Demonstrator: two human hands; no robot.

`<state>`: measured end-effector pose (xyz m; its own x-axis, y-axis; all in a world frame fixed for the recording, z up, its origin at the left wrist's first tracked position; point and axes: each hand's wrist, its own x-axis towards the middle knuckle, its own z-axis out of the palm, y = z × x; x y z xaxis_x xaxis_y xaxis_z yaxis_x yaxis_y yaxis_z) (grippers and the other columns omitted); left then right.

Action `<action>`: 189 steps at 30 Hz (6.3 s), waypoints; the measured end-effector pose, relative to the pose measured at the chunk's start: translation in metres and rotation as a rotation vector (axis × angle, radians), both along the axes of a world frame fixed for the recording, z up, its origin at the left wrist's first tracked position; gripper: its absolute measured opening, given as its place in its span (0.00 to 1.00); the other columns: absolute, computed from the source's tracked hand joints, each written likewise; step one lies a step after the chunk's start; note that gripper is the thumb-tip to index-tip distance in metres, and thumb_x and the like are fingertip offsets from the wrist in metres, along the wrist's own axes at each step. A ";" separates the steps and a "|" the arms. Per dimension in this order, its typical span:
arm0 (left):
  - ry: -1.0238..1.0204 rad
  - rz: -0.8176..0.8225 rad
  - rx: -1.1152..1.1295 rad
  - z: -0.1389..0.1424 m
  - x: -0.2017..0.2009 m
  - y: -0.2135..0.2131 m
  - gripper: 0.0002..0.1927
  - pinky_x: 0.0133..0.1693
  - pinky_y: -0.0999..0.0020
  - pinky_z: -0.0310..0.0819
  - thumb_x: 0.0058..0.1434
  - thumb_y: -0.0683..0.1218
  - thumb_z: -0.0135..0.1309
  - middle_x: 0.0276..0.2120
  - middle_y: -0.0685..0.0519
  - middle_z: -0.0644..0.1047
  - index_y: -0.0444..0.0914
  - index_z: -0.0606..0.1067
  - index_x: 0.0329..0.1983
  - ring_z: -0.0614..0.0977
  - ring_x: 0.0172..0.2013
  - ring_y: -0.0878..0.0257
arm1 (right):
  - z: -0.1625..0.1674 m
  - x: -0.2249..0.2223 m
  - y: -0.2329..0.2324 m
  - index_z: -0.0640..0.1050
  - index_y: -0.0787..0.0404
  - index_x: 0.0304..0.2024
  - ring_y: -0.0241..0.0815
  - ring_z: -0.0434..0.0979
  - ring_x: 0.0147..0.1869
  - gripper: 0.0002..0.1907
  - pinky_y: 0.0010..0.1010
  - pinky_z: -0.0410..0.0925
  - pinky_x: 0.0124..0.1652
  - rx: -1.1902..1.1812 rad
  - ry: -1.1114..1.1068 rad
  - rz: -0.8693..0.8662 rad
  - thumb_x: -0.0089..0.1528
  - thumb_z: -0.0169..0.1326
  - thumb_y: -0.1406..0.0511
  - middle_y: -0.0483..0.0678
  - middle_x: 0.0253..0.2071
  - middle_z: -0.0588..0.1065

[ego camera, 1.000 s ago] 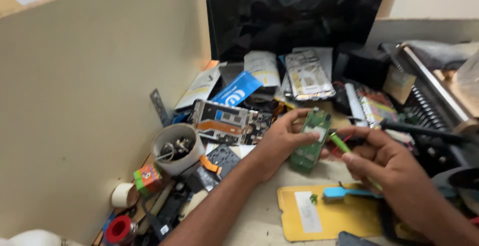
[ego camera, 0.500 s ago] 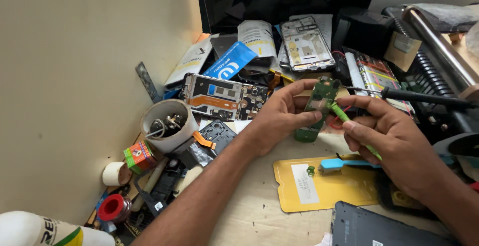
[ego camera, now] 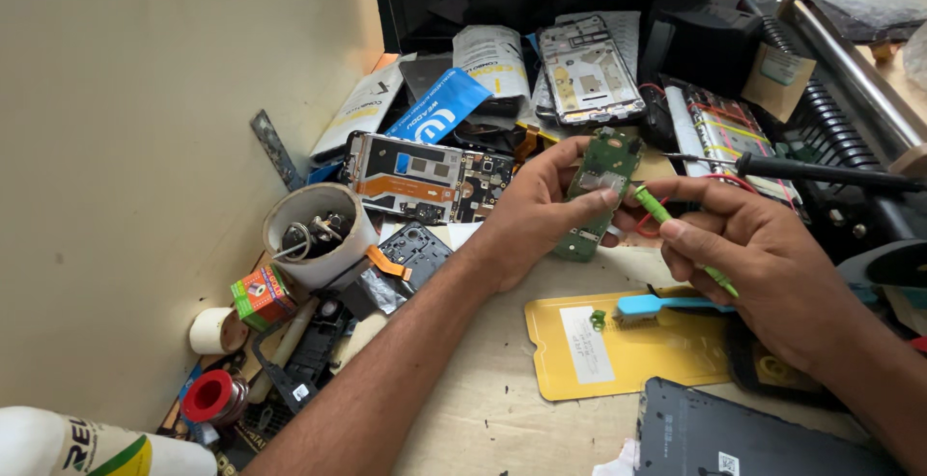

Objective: The person holds a green phone motherboard at a cluttered repair bench and uses a green precision screwdriver to work on its components. They reposition the board repeatedly, then attach and press a flex-cable display assembly onto the board with both hands.

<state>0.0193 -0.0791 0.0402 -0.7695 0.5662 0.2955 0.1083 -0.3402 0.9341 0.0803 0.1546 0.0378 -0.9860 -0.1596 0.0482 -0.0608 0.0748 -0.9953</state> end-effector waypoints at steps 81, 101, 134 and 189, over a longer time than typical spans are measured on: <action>0.069 0.010 -0.113 0.011 -0.006 0.000 0.17 0.38 0.71 0.80 0.62 0.45 0.66 0.37 0.54 0.80 0.35 0.75 0.50 0.81 0.36 0.69 | 0.017 -0.006 -0.005 0.76 0.65 0.60 0.35 0.72 0.35 0.21 0.27 0.68 0.35 0.115 -0.036 0.027 0.66 0.56 0.64 0.46 0.34 0.78; -0.107 -0.122 -0.007 0.015 -0.009 -0.005 0.18 0.49 0.61 0.85 0.65 0.32 0.53 0.46 0.43 0.81 0.29 0.69 0.58 0.86 0.44 0.57 | 0.026 -0.008 0.016 0.76 0.67 0.58 0.43 0.75 0.36 0.17 0.28 0.69 0.39 -0.655 0.034 0.355 0.69 0.46 0.67 0.56 0.46 0.80; -0.078 -0.110 -0.042 0.009 -0.016 0.000 0.21 0.40 0.67 0.83 0.68 0.38 0.52 0.45 0.46 0.79 0.33 0.66 0.64 0.84 0.39 0.63 | -0.002 -0.020 0.030 0.75 0.72 0.57 0.44 0.76 0.40 0.15 0.33 0.69 0.39 -0.491 -0.027 0.277 0.73 0.46 0.66 0.60 0.39 0.78; -0.112 -0.106 -0.043 0.010 -0.028 0.000 0.19 0.37 0.68 0.83 0.68 0.42 0.53 0.43 0.50 0.78 0.34 0.68 0.60 0.83 0.39 0.64 | 0.031 -0.010 -0.016 0.82 0.64 0.54 0.34 0.70 0.30 0.16 0.26 0.64 0.28 0.093 0.088 -0.074 0.66 0.53 0.67 0.47 0.27 0.74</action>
<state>-0.0091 -0.0789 0.0507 -0.7317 0.6561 0.1851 -0.0313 -0.3036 0.9523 0.0706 0.1389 0.0686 -0.9879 -0.0940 0.1234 -0.1383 0.1740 -0.9750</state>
